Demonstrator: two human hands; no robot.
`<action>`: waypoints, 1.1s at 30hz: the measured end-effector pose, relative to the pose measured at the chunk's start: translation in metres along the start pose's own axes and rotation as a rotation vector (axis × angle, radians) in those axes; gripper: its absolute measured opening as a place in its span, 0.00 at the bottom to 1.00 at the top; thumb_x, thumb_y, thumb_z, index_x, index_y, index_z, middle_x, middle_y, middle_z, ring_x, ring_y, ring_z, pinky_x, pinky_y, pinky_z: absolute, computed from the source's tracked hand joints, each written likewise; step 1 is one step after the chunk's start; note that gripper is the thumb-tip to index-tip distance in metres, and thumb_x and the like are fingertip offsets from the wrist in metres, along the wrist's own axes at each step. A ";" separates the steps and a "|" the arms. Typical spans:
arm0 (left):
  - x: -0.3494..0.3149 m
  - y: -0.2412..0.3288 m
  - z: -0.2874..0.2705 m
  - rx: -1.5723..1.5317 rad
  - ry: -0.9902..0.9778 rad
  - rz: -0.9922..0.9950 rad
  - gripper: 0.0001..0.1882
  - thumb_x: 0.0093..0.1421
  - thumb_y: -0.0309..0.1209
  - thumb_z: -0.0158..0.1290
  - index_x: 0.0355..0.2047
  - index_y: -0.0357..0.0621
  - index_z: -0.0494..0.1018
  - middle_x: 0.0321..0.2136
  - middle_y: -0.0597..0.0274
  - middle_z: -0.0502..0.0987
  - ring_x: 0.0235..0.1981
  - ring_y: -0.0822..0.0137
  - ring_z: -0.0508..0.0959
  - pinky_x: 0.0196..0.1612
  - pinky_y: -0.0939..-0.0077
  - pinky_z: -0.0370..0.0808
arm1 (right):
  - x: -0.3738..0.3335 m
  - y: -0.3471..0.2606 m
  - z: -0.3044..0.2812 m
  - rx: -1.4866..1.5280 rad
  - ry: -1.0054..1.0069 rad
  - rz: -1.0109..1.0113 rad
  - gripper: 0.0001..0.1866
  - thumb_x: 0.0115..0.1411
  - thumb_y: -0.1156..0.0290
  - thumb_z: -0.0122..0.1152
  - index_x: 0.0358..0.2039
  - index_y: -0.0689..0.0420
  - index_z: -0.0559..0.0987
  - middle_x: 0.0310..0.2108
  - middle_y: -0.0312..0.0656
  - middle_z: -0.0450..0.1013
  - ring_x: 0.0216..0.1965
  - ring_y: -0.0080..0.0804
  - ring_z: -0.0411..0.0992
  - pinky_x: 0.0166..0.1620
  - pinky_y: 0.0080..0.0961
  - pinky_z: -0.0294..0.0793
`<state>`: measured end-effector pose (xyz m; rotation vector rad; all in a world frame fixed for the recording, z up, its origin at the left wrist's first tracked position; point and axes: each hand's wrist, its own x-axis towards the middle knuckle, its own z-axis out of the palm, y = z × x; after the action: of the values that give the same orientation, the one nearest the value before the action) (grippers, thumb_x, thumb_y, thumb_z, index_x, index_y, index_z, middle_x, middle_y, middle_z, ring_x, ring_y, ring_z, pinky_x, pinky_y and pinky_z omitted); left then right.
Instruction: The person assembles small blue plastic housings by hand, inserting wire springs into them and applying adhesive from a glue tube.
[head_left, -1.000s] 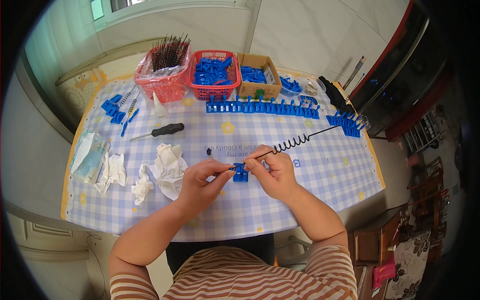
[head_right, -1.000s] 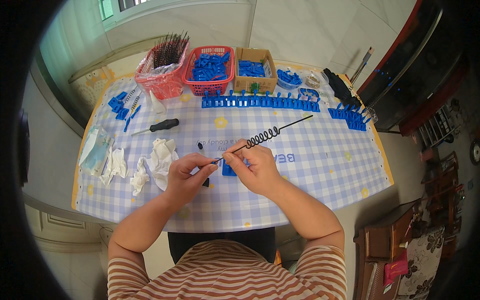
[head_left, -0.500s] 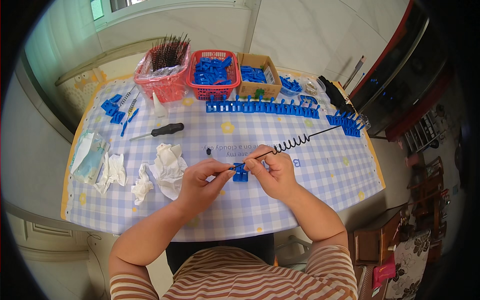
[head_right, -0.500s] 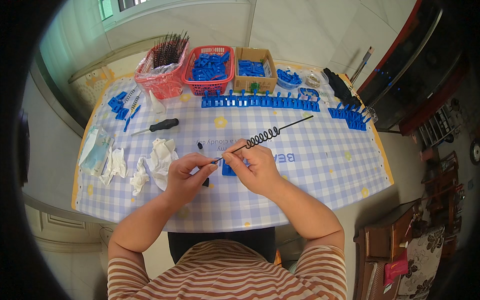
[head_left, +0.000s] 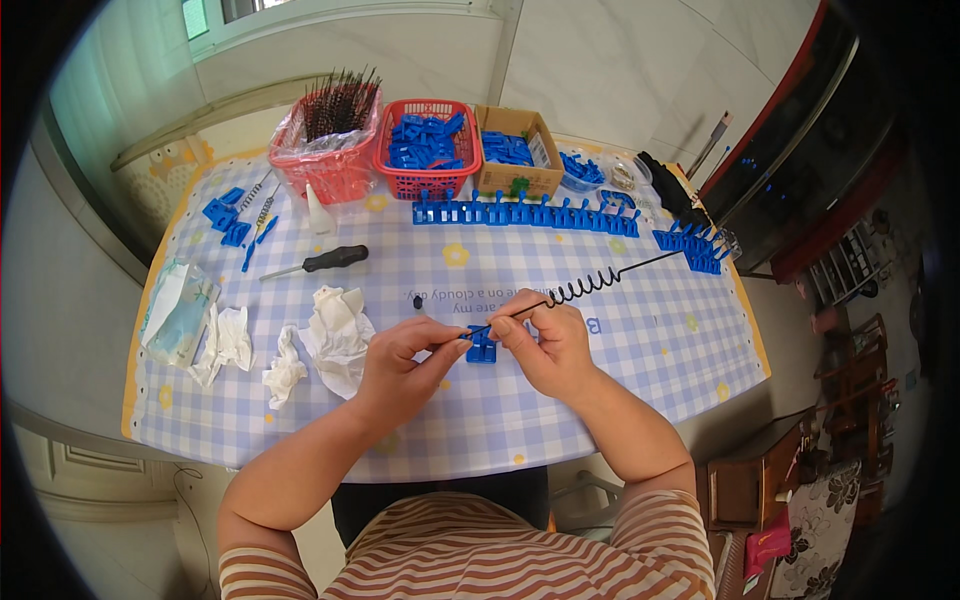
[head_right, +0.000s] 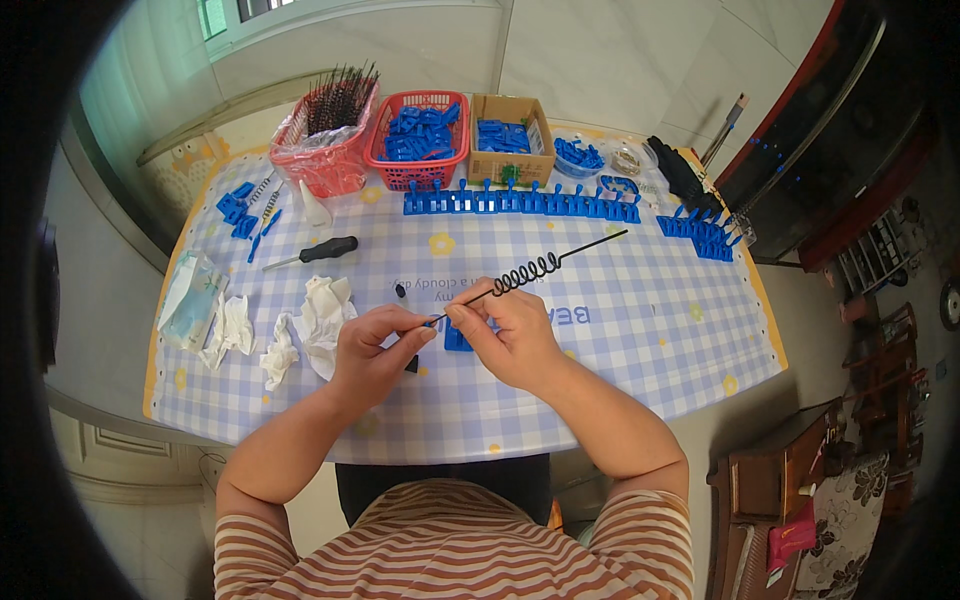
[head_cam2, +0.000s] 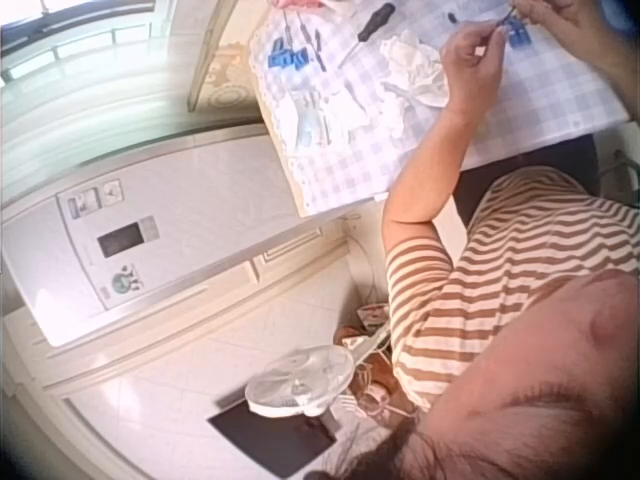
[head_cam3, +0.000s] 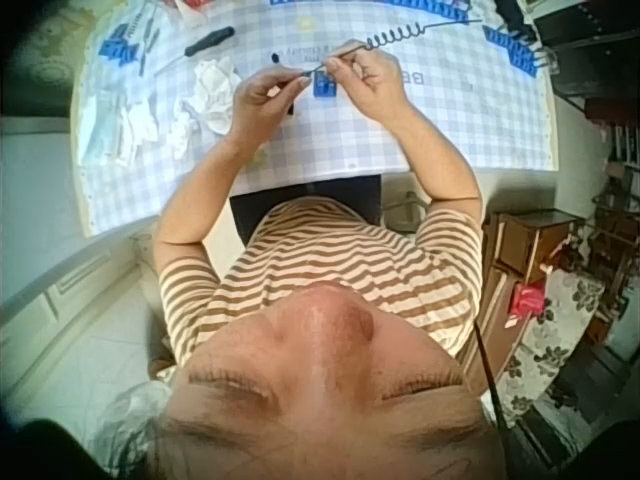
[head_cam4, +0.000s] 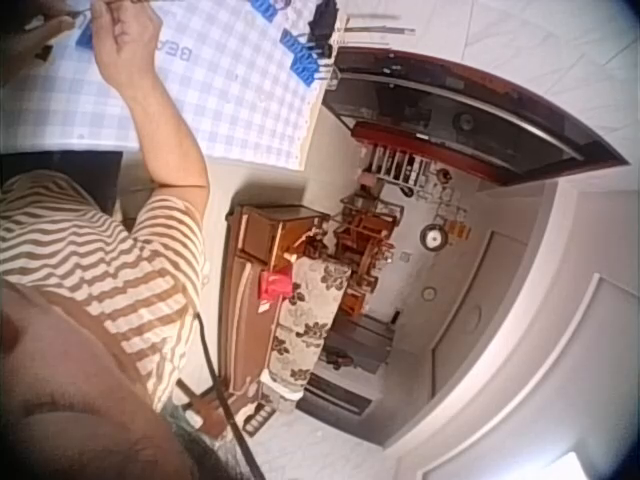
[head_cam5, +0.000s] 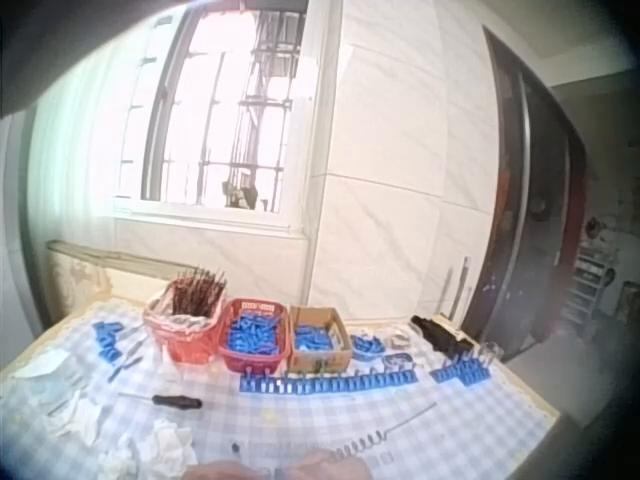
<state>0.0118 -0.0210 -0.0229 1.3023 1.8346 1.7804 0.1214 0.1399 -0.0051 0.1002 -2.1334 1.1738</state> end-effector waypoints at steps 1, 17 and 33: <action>0.000 0.000 0.000 0.001 0.001 0.003 0.04 0.54 0.21 0.59 0.32 0.37 0.78 0.24 0.62 0.76 0.24 0.74 0.73 0.27 0.80 0.67 | 0.000 0.000 0.000 -0.003 0.001 0.001 0.05 0.57 0.76 0.59 0.27 0.64 0.77 0.24 0.42 0.74 0.20 0.28 0.70 0.24 0.21 0.66; 0.000 0.000 -0.001 0.003 -0.004 0.009 0.04 0.54 0.22 0.59 0.32 0.37 0.78 0.24 0.62 0.77 0.25 0.74 0.74 0.28 0.80 0.68 | 0.001 -0.001 -0.001 -0.033 -0.003 -0.018 0.06 0.58 0.75 0.59 0.27 0.64 0.77 0.25 0.43 0.74 0.20 0.29 0.72 0.24 0.21 0.68; 0.002 0.002 -0.002 -0.002 -0.030 -0.026 0.06 0.55 0.23 0.59 0.34 0.37 0.78 0.27 0.62 0.77 0.26 0.75 0.74 0.30 0.81 0.70 | 0.000 0.001 0.000 -0.067 0.013 -0.027 0.05 0.57 0.75 0.59 0.27 0.63 0.77 0.26 0.42 0.75 0.21 0.28 0.72 0.25 0.20 0.69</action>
<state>0.0104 -0.0213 -0.0206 1.2922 1.8251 1.7393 0.1208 0.1406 -0.0060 0.0909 -2.1511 1.0842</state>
